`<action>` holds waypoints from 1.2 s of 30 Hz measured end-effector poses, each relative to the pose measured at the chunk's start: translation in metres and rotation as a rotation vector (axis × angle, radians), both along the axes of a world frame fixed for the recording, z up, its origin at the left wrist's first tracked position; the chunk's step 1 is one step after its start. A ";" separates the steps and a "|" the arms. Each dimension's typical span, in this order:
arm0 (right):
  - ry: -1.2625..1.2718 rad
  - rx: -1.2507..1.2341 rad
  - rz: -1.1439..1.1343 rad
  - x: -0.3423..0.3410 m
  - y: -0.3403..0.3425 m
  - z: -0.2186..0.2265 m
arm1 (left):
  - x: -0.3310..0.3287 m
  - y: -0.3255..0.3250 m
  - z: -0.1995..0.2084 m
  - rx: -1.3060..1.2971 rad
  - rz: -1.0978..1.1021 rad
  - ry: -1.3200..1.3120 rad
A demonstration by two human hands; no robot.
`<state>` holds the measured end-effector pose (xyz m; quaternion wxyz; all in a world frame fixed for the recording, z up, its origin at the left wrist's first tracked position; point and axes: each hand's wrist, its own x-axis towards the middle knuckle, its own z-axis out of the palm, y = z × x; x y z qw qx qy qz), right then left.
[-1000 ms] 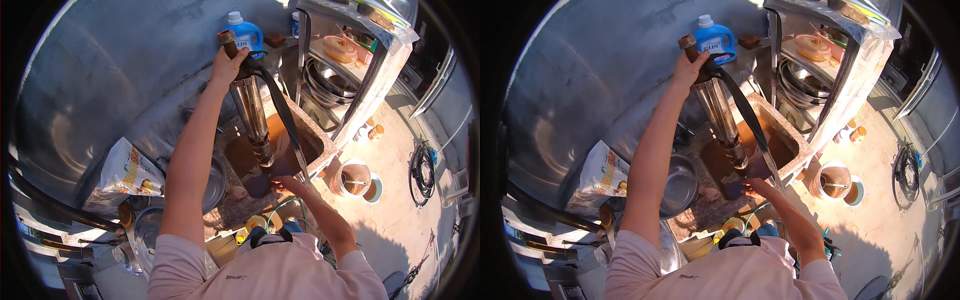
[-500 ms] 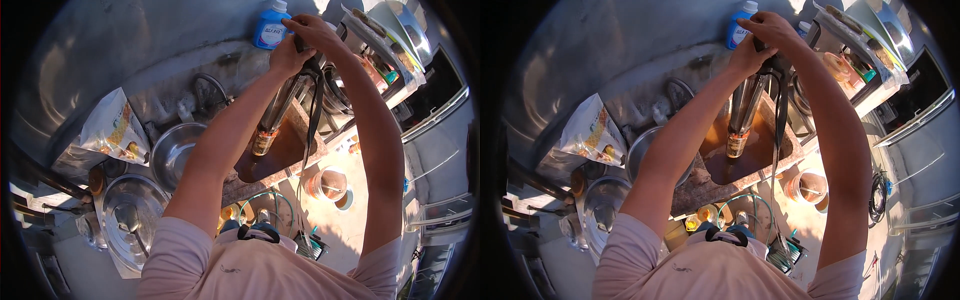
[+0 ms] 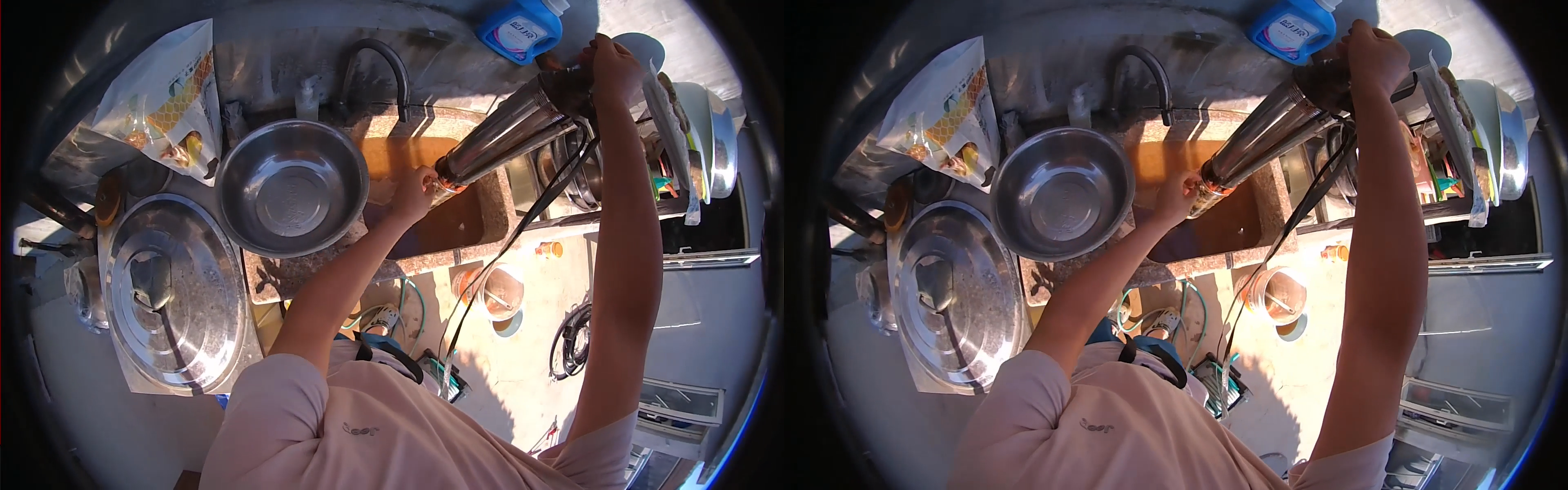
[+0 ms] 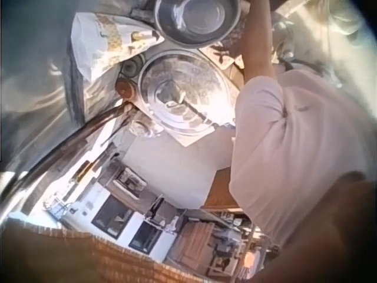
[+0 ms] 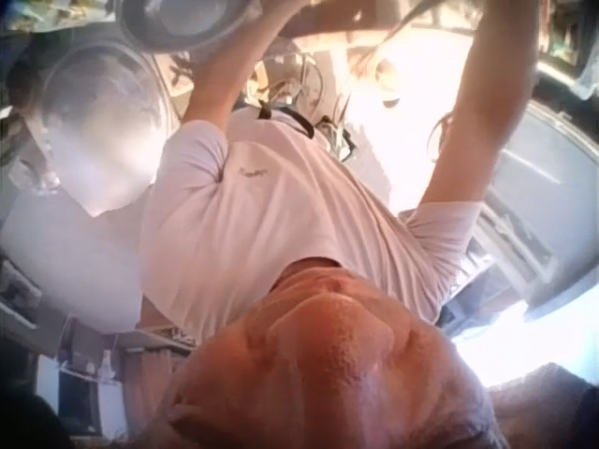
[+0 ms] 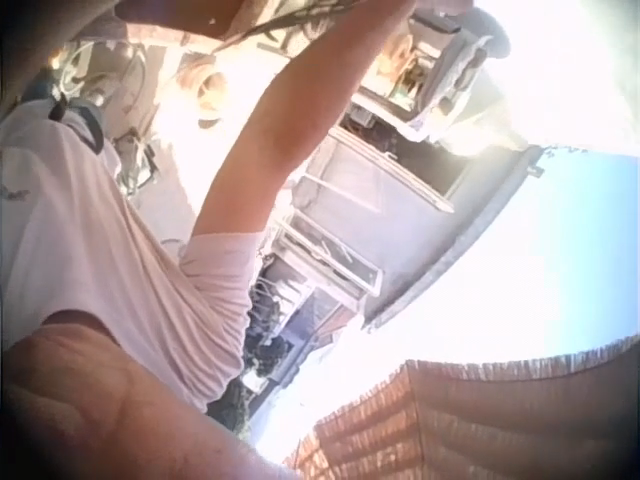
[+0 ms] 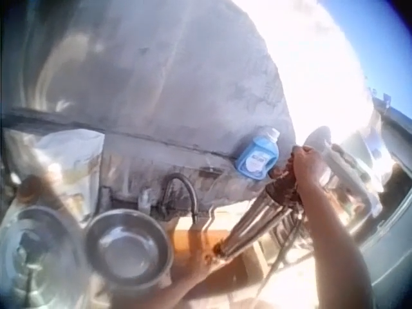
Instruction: The person cleans a submersible water pump in a basin of water using a cloth, then rinses the pump under a running faucet.
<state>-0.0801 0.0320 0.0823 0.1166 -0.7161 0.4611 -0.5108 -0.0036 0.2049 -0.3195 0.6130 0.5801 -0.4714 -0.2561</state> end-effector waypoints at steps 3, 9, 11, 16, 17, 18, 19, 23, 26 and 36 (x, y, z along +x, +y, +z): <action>-0.145 0.064 0.040 0.011 0.018 -0.002 | -0.005 0.003 -0.027 0.029 0.056 -0.114; -0.023 0.007 -0.005 -0.013 -0.007 0.003 | -0.013 -0.033 -0.035 -0.059 0.057 -0.215; -0.049 0.060 0.052 -0.012 -0.007 0.001 | -0.006 -0.041 -0.044 0.022 -0.085 -0.257; -0.038 0.038 0.049 -0.017 -0.011 0.000 | -0.003 -0.027 -0.013 -0.032 -0.009 -0.400; -0.028 0.030 0.062 -0.018 -0.011 0.001 | -0.004 -0.025 -0.013 -0.028 -0.007 -0.395; -0.025 0.032 0.069 -0.016 -0.012 0.001 | -0.003 -0.025 -0.015 -0.067 0.007 -0.400; -0.020 0.036 0.067 -0.014 -0.013 0.000 | -0.001 -0.025 -0.017 -0.106 0.021 -0.406; -0.010 0.017 0.037 -0.014 -0.008 0.004 | -0.010 -0.033 -0.019 -0.015 -0.026 -0.392; -0.071 0.037 0.093 -0.013 -0.004 -0.001 | -0.021 -0.019 -0.026 -0.023 -0.107 -0.033; -0.098 0.057 0.134 -0.016 -0.004 0.002 | -0.039 0.027 -0.038 0.033 0.111 -0.919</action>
